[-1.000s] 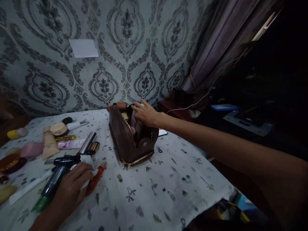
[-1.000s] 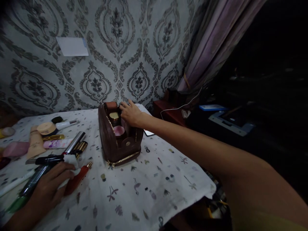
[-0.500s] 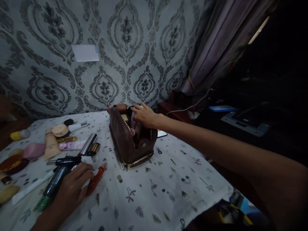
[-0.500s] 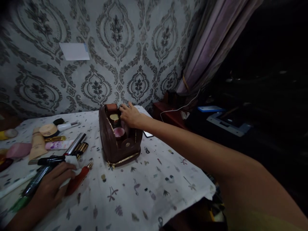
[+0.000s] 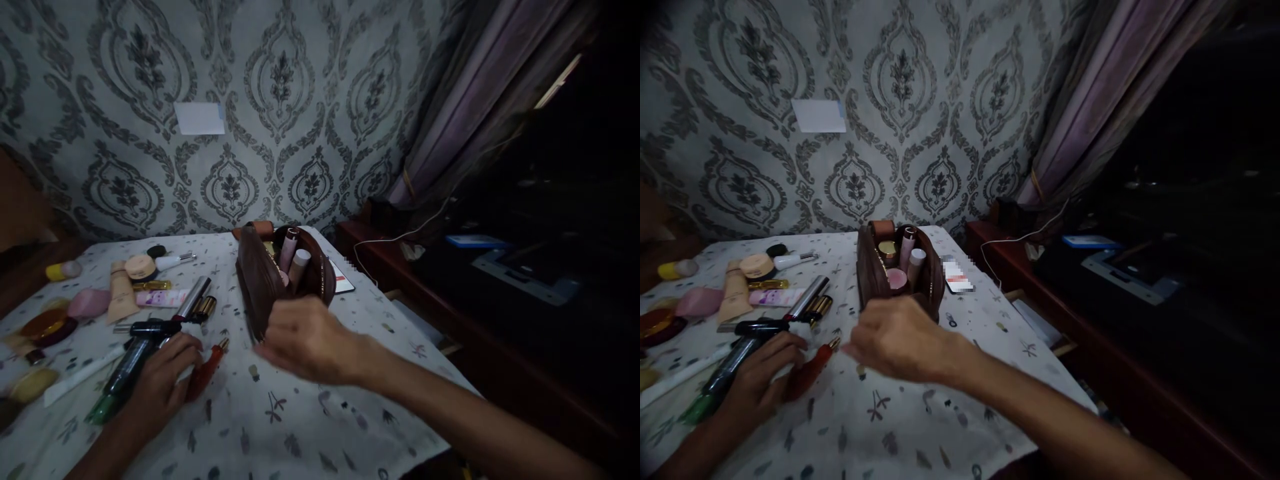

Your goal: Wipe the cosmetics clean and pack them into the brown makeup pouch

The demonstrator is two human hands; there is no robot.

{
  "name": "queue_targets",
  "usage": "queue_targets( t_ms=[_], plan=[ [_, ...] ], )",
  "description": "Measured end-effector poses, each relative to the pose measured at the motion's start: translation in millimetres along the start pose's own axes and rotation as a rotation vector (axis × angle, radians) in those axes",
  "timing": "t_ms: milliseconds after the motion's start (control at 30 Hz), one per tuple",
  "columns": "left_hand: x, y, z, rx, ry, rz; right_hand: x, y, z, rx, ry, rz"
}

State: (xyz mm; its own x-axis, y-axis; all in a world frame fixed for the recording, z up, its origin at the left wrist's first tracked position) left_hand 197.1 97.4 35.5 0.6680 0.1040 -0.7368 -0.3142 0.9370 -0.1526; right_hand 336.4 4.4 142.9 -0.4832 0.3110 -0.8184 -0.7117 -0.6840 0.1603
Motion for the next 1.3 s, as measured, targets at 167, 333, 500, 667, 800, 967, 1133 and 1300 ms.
queue_targets(
  t_ms=[167, 333, 500, 667, 800, 967, 1133, 1300],
  plan=[
    [-9.7, -13.8, 11.5, 0.031, 0.002, -0.047, 50.3, 15.2, -9.1, -0.017, 0.008, 0.072],
    [-15.0, -20.4, 16.7, 0.035, 0.001, -0.053, 29.9, -9.1, -6.8, 0.14, -0.147, 0.138],
    [-14.1, -15.7, 13.3, 0.007, -0.012, -0.072, -3.5, -33.1, -10.9, 0.333, -0.26, 0.218],
    [-18.5, -12.9, 15.6, -0.055, -0.026, -0.068, 9.8, -25.9, -12.0, 0.321, -0.181, 0.283],
    [-20.0, -13.1, 15.3, -0.105, -0.049, -0.06, 56.0, -8.1, -12.9, 0.264, -0.092, 0.357],
    [-21.8, -9.1, 8.7, -0.172, -0.137, -0.147, 112.3, -16.6, -11.4, 0.432, -0.156, 0.604],
    [-18.9, -11.6, 9.1, -0.151, -0.13, -0.188, 151.1, -32.7, 0.5, 0.595, -0.228, 0.957],
    [-23.4, -1.9, 12.0, -0.168, -0.136, -0.229, 170.7, -33.2, 7.6, 0.7, -0.233, 1.239]
  ],
)
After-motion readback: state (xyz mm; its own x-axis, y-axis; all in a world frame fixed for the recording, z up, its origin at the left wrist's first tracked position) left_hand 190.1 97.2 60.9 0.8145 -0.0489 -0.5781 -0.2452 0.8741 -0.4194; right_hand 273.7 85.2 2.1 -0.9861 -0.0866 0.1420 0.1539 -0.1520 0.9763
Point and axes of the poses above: each hand's wrist, its own z-axis towards the middle knuckle, its own x-axis out of the palm, y = z × x, the point moved 10 cm from there along z, towards the middle knuckle, and after that the axes turned 13 degrees about z, right-handed, at the moved point
